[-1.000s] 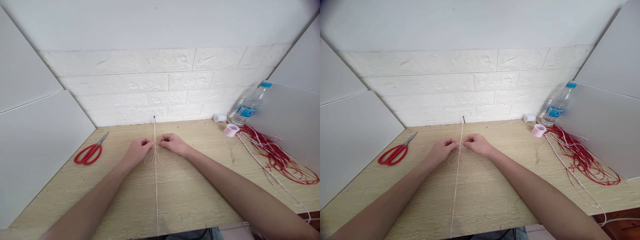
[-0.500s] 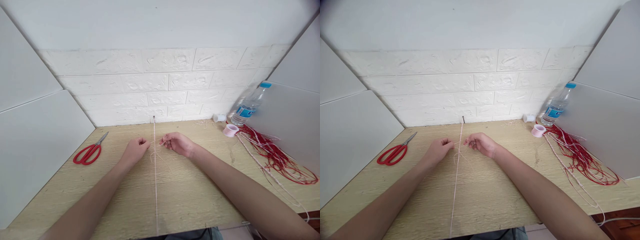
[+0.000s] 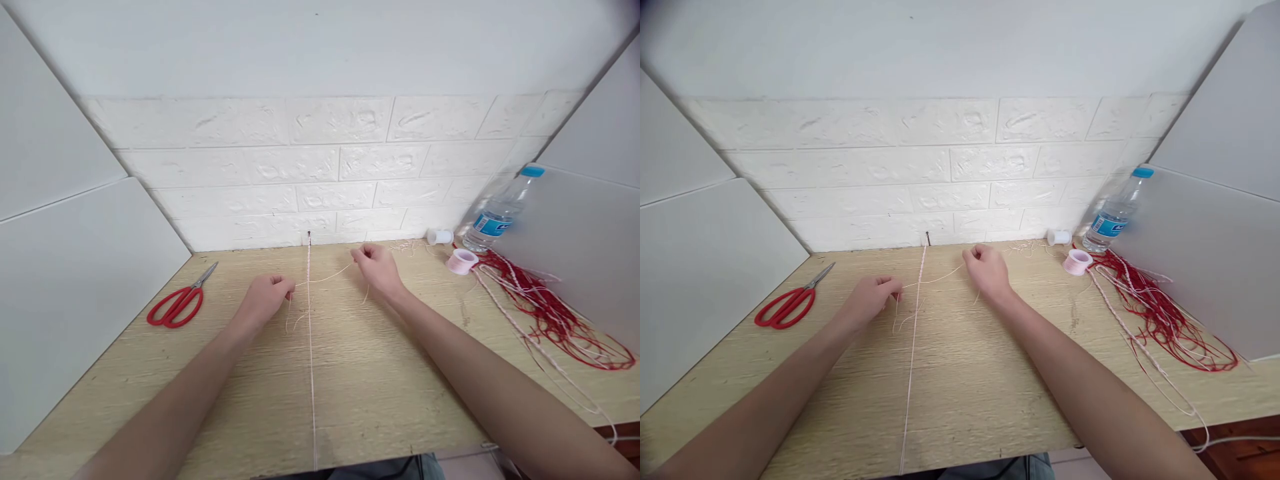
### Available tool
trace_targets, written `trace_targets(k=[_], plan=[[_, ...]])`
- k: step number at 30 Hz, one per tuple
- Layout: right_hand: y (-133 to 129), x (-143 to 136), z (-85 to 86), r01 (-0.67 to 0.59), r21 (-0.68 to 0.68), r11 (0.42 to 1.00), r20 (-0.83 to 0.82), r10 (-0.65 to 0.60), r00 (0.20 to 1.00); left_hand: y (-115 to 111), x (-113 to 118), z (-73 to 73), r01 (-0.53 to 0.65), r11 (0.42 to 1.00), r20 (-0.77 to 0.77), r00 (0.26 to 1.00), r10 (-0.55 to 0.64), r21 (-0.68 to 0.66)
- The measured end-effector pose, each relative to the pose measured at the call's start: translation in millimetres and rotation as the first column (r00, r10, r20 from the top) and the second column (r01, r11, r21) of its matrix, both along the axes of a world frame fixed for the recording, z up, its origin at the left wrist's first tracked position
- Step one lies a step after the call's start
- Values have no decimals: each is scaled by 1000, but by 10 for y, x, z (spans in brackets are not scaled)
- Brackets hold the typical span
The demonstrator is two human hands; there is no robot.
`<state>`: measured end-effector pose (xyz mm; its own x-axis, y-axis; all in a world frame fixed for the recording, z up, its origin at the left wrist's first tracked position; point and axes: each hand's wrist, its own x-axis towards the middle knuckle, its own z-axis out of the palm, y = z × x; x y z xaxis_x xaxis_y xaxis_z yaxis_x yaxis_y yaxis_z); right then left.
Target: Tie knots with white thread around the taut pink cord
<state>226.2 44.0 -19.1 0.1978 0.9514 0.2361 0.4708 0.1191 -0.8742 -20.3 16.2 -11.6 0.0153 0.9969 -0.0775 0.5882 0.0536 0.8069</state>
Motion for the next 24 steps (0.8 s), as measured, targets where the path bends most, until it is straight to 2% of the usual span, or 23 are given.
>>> trace_targets(k=[2,3,5,8,10,11,16,20,24], plan=[[-52,-39,16,41,219,975,180,-82,980,5,6,5,13,998,75,997,-9,-56],[-91,-77,26,19,281,959,219,-83,972,9,12,7,17,995,124,992,-5,-98],[-186,-183,47,-96,295,951,255,19,967,17,24,11,30,982,235,972,15,-187],[-351,-375,58,-327,142,934,256,285,924,20,36,18,82,958,380,924,30,-275],[-450,-487,51,-484,-8,875,208,475,855,11,43,25,131,945,440,898,15,-299],[-488,-532,45,-522,-61,851,158,524,837,1,48,28,159,939,462,887,0,-304],[-544,-634,12,-541,-171,824,-121,527,841,-76,110,53,281,914,537,839,-86,-292],[-503,-607,25,-558,-205,804,-280,498,821,-104,154,66,181,943,534,846,-4,-280],[-480,-543,84,-588,-178,789,-281,532,799,-75,144,52,109,950,521,851,63,-293]])
